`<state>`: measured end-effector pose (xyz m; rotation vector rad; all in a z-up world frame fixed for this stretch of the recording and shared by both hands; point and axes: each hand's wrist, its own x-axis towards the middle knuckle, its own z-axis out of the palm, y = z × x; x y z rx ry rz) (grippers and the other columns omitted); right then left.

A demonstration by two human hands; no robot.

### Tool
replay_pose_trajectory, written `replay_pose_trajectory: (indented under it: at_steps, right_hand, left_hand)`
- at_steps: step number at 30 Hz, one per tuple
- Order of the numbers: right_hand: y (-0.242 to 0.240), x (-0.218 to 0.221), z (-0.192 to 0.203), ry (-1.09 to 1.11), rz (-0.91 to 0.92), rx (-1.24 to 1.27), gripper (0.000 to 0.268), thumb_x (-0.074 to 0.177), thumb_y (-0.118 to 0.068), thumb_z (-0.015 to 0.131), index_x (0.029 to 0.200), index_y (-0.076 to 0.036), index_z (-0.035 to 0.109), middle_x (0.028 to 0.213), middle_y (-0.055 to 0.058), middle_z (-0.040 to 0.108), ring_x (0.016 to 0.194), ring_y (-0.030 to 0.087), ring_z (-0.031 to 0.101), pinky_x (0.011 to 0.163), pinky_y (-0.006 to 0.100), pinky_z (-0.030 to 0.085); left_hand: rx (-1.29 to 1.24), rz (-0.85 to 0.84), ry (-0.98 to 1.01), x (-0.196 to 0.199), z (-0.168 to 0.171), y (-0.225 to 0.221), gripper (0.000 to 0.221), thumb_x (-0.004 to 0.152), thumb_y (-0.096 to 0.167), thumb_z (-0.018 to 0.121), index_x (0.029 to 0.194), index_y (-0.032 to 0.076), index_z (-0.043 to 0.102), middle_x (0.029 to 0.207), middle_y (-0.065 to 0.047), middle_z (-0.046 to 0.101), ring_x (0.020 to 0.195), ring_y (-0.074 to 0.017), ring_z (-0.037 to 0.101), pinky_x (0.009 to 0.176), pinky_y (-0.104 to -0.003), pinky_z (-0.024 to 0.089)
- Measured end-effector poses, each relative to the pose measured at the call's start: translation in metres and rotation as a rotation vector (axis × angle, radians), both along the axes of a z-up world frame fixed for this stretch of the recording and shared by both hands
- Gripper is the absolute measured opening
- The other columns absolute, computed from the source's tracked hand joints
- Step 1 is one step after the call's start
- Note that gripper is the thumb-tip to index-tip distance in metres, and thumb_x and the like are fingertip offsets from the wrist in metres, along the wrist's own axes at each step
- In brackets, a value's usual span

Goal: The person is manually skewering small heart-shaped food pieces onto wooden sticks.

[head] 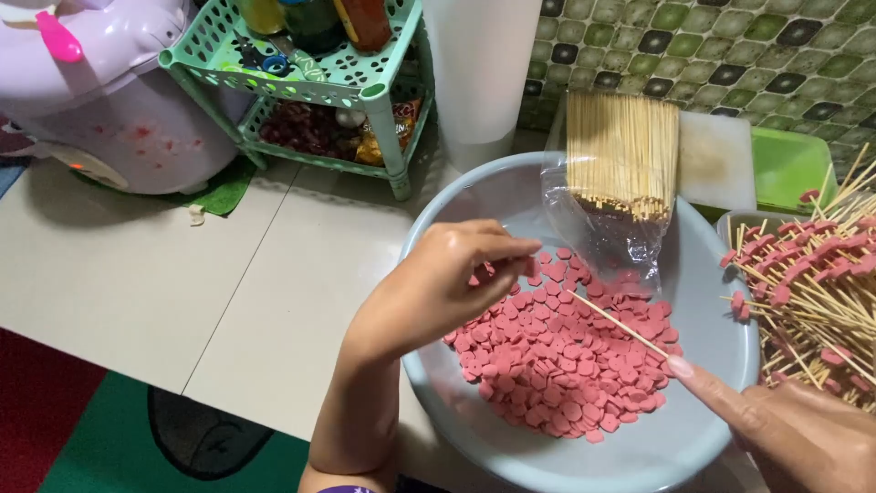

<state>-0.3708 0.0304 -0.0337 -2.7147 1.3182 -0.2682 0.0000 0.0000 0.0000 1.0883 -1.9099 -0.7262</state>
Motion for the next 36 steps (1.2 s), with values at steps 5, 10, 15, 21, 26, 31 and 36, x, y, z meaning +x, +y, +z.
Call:
replay_pose_trajectory:
  at_steps: [5,10,15,21,26,31,36]
  right_hand:
    - [0.000,0.004,0.000,0.059,0.005,0.003,0.069,0.068,-0.025,0.069,0.136,-0.038,0.066,0.086,-0.012,0.087,0.078,0.008,0.084,0.085,0.040,0.065]
    - [0.001,0.007,-0.001,0.146,-0.049,-0.017,0.070,0.070,-0.024,0.069,0.137,-0.041,0.063,0.062,-0.013,0.084,0.065,0.007,0.084,0.097,0.049,0.063]
    - [-0.007,-0.002,-0.008,0.160,0.029,0.053,0.072,0.073,-0.019,0.067,0.142,-0.036,0.060,0.061,-0.012,0.085,0.056,0.002,0.084,0.086,0.037,0.067]
    - [-0.006,-0.003,-0.014,0.190,0.005,0.043,0.072,0.074,-0.021,0.066,0.144,-0.037,0.057,0.048,-0.010,0.079,0.046,0.003,0.080,0.082,0.036,0.068]
    - [-0.013,-0.018,-0.020,0.292,0.060,0.104,0.075,0.079,-0.025,0.060,0.151,-0.042,0.047,0.052,-0.013,0.081,0.052,0.000,0.083,0.081,0.033,0.069]
    - [-0.010,-0.023,-0.028,0.295,0.053,0.118,0.078,0.076,-0.027,0.066,0.150,-0.043,0.047,0.044,-0.014,0.076,0.046,0.000,0.079,0.071,0.027,0.070]
    - [-0.010,-0.048,-0.047,0.308,0.073,0.042,0.085,0.071,-0.026,0.068,0.150,-0.050,0.046,0.057,-0.015,0.076,0.058,0.003,0.078,0.077,0.032,0.067]
  left_hand:
    - [-0.017,-0.016,0.047,-0.005,0.004,0.002,0.026,0.085,-0.002,0.071,0.111,0.001,0.074,0.087,-0.006,0.073,0.062,-0.0159,0.062,0.056,-0.028,0.051]
    - [-0.015,0.017,0.083,-0.007,0.005,0.003,0.025,0.083,-0.003,0.074,0.108,0.000,0.075,0.087,-0.008,0.077,0.060,-0.0160,0.063,0.055,-0.028,0.051]
    - [0.009,0.008,0.104,-0.008,0.011,0.007,0.021,0.085,-0.002,0.073,0.106,0.000,0.074,0.087,-0.009,0.076,0.059,-0.0180,0.063,0.055,-0.029,0.052]
    - [-0.003,0.010,0.090,-0.009,0.012,0.009,0.023,0.083,-0.002,0.073,0.106,-0.001,0.075,0.088,-0.009,0.077,0.061,-0.0165,0.065,0.055,-0.028,0.052]
    - [-0.001,-0.006,0.088,-0.011,0.013,0.012,0.020,0.085,0.000,0.074,0.105,0.000,0.075,0.091,-0.008,0.077,0.063,-0.0162,0.066,0.056,-0.028,0.053]
    - [0.055,-0.036,0.154,-0.013,0.013,0.013,0.020,0.082,-0.001,0.078,0.102,0.003,0.075,0.084,-0.006,0.076,0.064,-0.0136,0.066,0.058,-0.026,0.054]
    - [0.065,-0.071,0.174,-0.008,0.011,0.008,0.027,0.081,0.002,0.078,0.109,0.002,0.075,0.094,-0.007,0.079,0.065,-0.0133,0.065,0.058,-0.026,0.052]
